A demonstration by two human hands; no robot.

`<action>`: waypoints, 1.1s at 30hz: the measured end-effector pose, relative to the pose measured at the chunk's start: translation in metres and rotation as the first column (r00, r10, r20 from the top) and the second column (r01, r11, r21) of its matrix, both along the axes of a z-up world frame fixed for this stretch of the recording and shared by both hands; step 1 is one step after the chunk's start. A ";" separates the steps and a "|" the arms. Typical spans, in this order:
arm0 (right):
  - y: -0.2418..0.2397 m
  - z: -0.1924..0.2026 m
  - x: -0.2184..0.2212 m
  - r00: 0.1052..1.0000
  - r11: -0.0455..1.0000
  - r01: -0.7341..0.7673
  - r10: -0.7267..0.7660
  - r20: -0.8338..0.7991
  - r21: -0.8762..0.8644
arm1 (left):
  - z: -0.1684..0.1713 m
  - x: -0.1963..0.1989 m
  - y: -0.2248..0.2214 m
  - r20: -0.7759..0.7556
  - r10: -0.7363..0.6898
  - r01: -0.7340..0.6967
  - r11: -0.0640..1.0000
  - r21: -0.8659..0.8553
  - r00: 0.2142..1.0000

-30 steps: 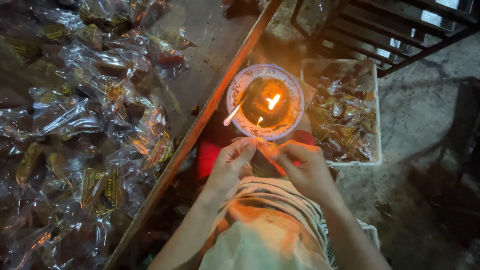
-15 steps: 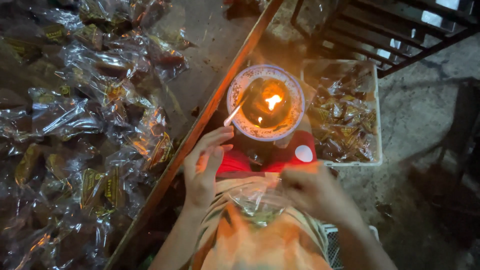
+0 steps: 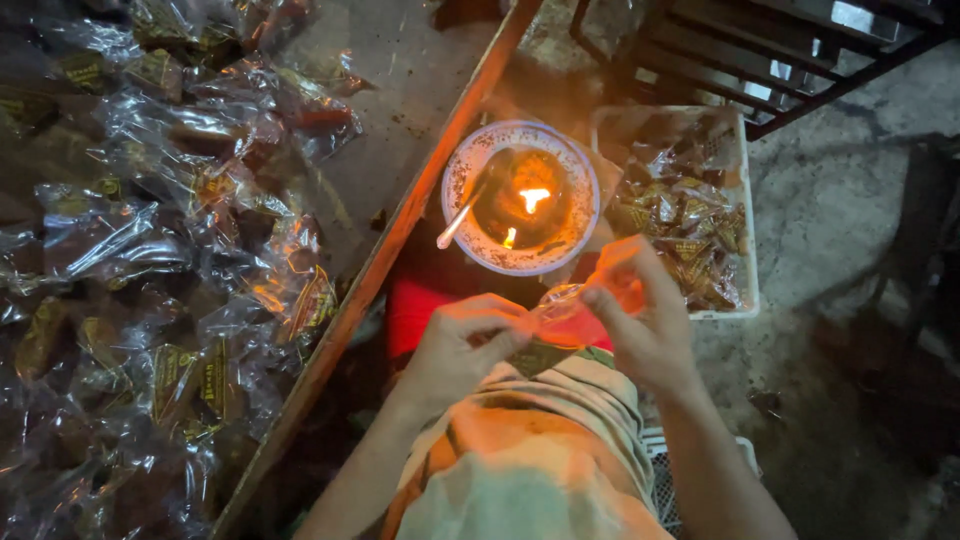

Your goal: Sealing plastic bags containing food items by manually folding the edges and melting them over a candle flame.

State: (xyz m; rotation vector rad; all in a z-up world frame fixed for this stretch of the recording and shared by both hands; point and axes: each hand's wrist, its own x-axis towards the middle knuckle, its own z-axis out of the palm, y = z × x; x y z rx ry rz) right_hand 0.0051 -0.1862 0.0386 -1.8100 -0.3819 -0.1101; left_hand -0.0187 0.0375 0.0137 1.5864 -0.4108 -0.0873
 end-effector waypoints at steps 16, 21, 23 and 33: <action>0.000 -0.024 -0.011 0.922 0.988 0.137 -0.155 -0.354 -0.074 | -0.016 0.020 0.001 0.241 0.093 -0.193 0.882 0.430 0.966; 0.016 -0.011 -0.020 0.869 0.946 0.320 -0.317 -0.379 -0.057 | -0.011 0.017 0.003 0.190 0.151 -0.220 0.880 0.421 0.970; 0.012 -0.013 -0.018 0.834 0.924 0.379 -0.317 -0.452 0.052 | -0.007 0.018 0.003 0.134 0.196 -0.234 0.887 0.398 0.971; 0.008 -0.053 -0.020 0.939 0.898 0.276 -0.328 -0.103 -0.341 | -0.014 0.022 0.002 0.157 0.329 -0.363 0.868 0.337 0.931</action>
